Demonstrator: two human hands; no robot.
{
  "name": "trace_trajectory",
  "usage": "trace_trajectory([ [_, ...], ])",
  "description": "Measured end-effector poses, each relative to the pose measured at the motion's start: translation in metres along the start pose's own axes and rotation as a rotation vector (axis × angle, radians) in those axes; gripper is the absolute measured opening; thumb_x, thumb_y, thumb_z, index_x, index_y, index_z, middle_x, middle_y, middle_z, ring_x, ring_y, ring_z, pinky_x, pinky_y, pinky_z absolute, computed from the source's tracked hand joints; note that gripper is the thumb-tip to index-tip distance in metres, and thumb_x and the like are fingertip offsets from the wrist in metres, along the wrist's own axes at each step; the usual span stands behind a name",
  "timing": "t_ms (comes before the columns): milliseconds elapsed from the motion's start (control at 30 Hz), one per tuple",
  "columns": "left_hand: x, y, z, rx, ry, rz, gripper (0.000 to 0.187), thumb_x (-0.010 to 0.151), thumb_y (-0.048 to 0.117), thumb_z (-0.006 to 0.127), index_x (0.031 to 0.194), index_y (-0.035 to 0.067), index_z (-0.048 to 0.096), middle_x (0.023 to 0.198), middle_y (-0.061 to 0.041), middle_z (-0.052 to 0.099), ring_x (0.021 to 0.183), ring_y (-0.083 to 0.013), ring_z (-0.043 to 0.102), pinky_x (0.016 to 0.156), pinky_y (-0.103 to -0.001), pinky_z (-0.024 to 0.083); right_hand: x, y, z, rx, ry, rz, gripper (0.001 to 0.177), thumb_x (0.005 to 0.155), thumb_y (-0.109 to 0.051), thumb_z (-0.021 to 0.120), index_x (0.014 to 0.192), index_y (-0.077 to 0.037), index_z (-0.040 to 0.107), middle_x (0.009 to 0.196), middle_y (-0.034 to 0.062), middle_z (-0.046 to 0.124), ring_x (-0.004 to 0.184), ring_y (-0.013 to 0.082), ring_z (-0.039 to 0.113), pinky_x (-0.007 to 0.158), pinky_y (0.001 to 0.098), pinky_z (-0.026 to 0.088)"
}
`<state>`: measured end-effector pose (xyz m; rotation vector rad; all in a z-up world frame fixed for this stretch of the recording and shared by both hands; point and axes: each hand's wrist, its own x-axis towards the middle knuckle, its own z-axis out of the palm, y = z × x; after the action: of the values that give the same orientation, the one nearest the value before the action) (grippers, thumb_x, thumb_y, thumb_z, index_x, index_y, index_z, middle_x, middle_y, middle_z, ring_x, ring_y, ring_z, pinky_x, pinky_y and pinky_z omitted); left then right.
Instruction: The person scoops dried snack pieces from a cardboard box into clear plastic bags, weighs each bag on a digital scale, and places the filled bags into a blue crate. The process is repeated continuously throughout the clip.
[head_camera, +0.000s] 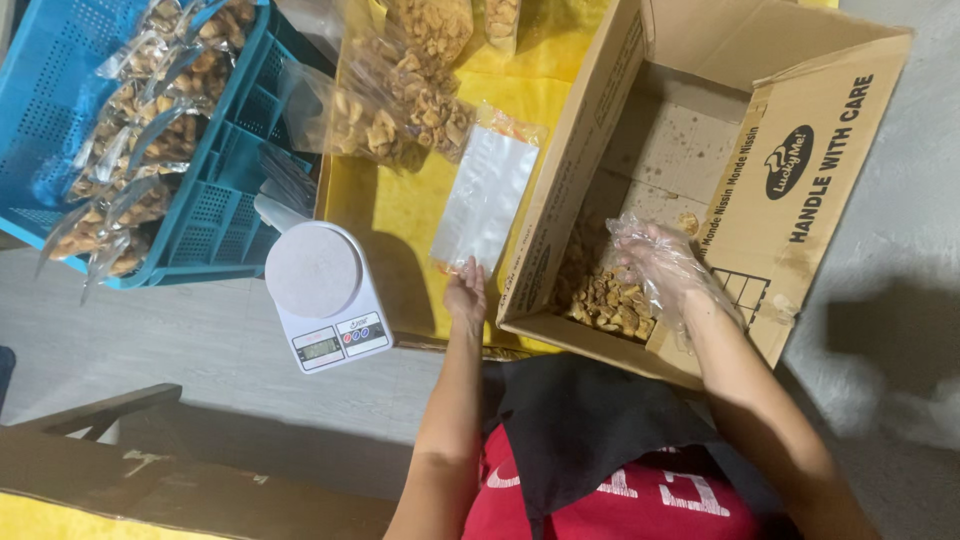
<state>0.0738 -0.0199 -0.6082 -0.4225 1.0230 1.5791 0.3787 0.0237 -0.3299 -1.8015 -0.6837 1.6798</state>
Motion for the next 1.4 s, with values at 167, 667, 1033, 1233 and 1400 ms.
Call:
trace_trajectory([
  [167, 0.014, -0.006, 0.005, 0.482, 0.049, -0.024, 0.055, 0.100, 0.028, 0.068, 0.123, -0.017, 0.046, 0.110, -0.034, 0.066, 0.084, -0.0396, 0.070, 0.080, -0.053, 0.063, 0.023, 0.020, -0.004, -0.043, -0.054, -0.005, 0.036, 0.095, -0.003, 0.061, 0.130, -0.013, 0.063, 0.116, 0.0097, 0.069, 0.089, 0.0175, 0.065, 0.068, 0.0302, 0.056],
  [667, -0.012, 0.021, -0.009, 1.441, 0.301, 0.508, 0.033, 0.089, 0.033, 0.063, 0.096, 0.005, 0.077, 0.097, -0.023, 0.073, 0.090, -0.0419, 0.068, 0.086, -0.046, 0.053, 0.019, 0.024, 0.006, -0.175, -0.108, 0.019, 0.025, 0.099, -0.016, 0.067, 0.121, -0.003, 0.069, 0.097, 0.0058, 0.068, 0.077, 0.0136, 0.060, 0.061, 0.0283, 0.049],
  [1033, -0.186, 0.116, 0.072, 0.688, -0.286, 0.318, 0.021, 0.101, 0.015, 0.058, 0.103, -0.005, 0.057, 0.103, -0.018, 0.065, 0.096, -0.0344, 0.075, 0.079, -0.044, 0.065, -0.026, -0.013, 0.024, -0.613, -0.187, -0.093, 0.061, 0.088, -0.025, 0.067, 0.146, -0.019, 0.049, 0.147, 0.0091, 0.057, 0.128, 0.0292, 0.060, 0.095, 0.0479, 0.054],
  [1233, -0.277, 0.164, 0.164, 0.554, -0.624, 0.226, 0.014, 0.102, 0.013, 0.056, 0.101, -0.001, 0.053, 0.099, -0.011, 0.059, 0.102, -0.0361, 0.074, 0.091, -0.044, 0.062, -0.135, -0.086, 0.087, -0.961, -0.293, -1.005, 0.109, 0.068, -0.039, 0.093, 0.151, -0.001, 0.033, 0.160, 0.0265, 0.028, 0.145, 0.0437, 0.030, 0.114, 0.0542, 0.028],
  [1400, -0.338, 0.181, 0.223, 1.084, -0.723, 0.865, 0.017, 0.104, 0.014, 0.071, 0.109, 0.001, 0.060, 0.113, -0.012, 0.062, 0.112, -0.0284, 0.062, 0.103, -0.036, 0.050, -0.164, -0.111, 0.135, -0.702, -0.307, -1.230, 0.042, 0.099, -0.025, 0.070, 0.137, -0.010, 0.060, 0.132, 0.0123, 0.071, 0.099, 0.0223, 0.077, 0.090, 0.0319, 0.064],
])
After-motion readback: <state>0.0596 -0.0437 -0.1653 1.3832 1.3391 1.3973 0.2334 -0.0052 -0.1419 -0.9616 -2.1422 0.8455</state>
